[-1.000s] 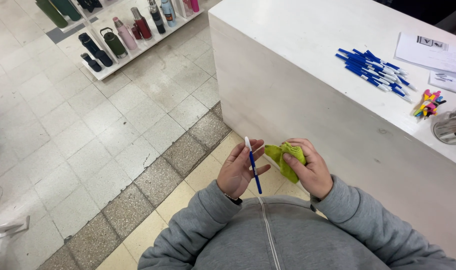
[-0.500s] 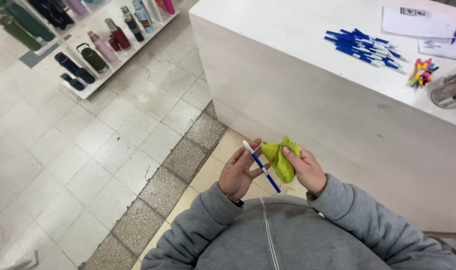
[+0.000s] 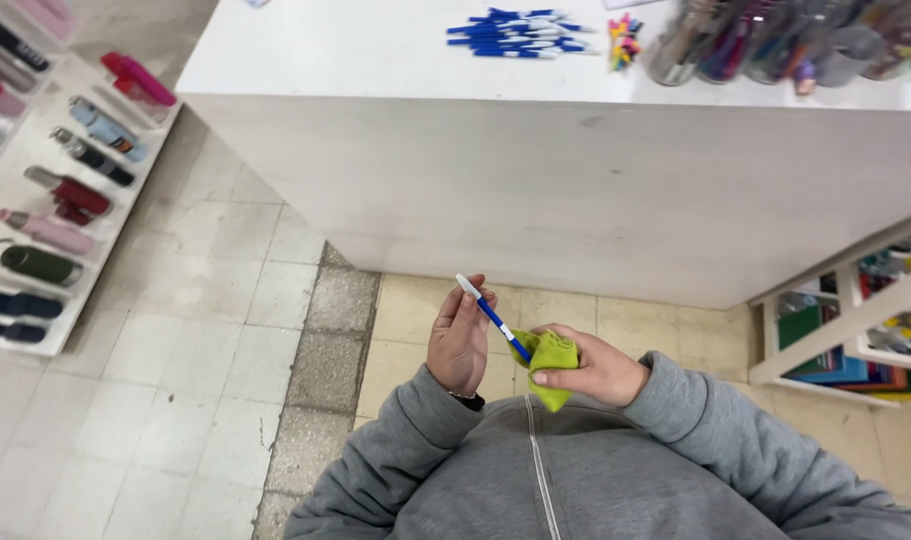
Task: Wiping pens with a cloth and organizing them on a display shelf.
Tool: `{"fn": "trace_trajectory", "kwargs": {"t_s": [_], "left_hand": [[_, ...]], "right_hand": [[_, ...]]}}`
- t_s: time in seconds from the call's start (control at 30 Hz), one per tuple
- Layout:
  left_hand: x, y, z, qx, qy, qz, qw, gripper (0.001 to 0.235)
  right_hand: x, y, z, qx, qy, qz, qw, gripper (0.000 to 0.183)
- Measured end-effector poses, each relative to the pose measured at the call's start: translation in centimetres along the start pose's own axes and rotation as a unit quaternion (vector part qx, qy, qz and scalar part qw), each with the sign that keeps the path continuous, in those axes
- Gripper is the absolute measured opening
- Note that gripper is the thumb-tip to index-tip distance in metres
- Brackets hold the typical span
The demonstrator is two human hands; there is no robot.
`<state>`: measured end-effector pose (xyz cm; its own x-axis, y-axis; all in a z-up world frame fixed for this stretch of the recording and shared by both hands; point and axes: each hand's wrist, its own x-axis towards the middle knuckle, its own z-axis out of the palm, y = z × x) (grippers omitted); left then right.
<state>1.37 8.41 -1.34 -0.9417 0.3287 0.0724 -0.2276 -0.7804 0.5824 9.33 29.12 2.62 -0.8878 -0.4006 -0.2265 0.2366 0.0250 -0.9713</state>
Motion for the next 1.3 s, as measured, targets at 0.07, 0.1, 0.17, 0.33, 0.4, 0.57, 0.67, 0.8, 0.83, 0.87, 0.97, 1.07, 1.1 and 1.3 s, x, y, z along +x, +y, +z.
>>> {"fn": "trace_trajectory", "kwargs": {"t_s": [0.07,0.1,0.17,0.33,0.4,0.57,0.67,0.8,0.83,0.87,0.97,1.07,1.1,1.3], "left_hand": [[-0.3,-2.5,1.4,-0.003,-0.039,-0.018,0.999,0.030],[-0.6,-3.9,2.2,-0.006,-0.067,-0.025,0.997,0.030],[-1.5,-6.8,4.1,-0.012,-0.113,-0.047,0.992,0.030],[-5.7,-13.1,10.7,-0.010,-0.208,-0.106,0.972,0.029],[-7.7,-16.0,13.7,0.046,-0.217,-0.127,0.967,0.027],[-12.3,-22.7,19.7,0.170,-0.251,-0.172,0.937,0.023],[-13.9,-26.8,22.4,0.220,-0.301,-0.230,0.899,0.022],[-15.5,-32.6,25.8,0.250,-0.435,-0.331,0.800,0.022],[-16.3,-33.3,27.6,0.248,-0.445,-0.334,0.793,0.022],[-17.1,-34.0,29.4,0.291,-0.496,-0.310,0.757,0.023],[-18.9,-35.1,34.3,0.364,-0.584,-0.241,0.685,0.024],[-19.2,-37.9,37.4,0.381,-0.642,-0.160,0.646,0.024],[-19.2,-39.1,38.1,0.372,-0.658,-0.127,0.643,0.025],[-16.1,-47.5,41.9,0.374,-0.654,-0.154,0.639,0.027]], "right_hand": [[-3.0,-0.5,0.2,0.003,0.013,-0.010,1.000,0.053],[-4.7,-0.6,0.2,0.005,0.011,-0.017,1.000,0.052],[-8.3,1.8,-0.5,0.031,0.045,-0.025,0.998,0.043],[-19.7,4.2,-2.2,-0.054,0.259,-0.042,0.963,0.025],[-25.0,3.8,-2.8,-0.215,0.368,-0.054,0.903,0.022],[-37.2,5.7,-3.0,-0.273,0.500,-0.062,0.820,0.020],[-43.7,7.8,-2.6,-0.180,0.603,-0.067,0.774,0.021],[-51.2,11.1,-2.4,-0.146,0.717,-0.139,0.667,0.015],[-52.6,11.5,-2.4,-0.147,0.726,-0.138,0.658,0.015],[-53.9,11.8,-2.4,-0.141,0.743,-0.134,0.640,0.016],[-56.1,12.6,-2.8,-0.128,0.765,-0.128,0.618,0.015],[-58.2,14.2,-4.1,-0.103,0.768,-0.122,0.620,0.014],[-59.1,14.9,-4.7,-0.082,0.763,-0.117,0.630,0.015],[-62.0,14.6,-11.0,-0.116,0.656,-0.256,0.701,0.037]]}}
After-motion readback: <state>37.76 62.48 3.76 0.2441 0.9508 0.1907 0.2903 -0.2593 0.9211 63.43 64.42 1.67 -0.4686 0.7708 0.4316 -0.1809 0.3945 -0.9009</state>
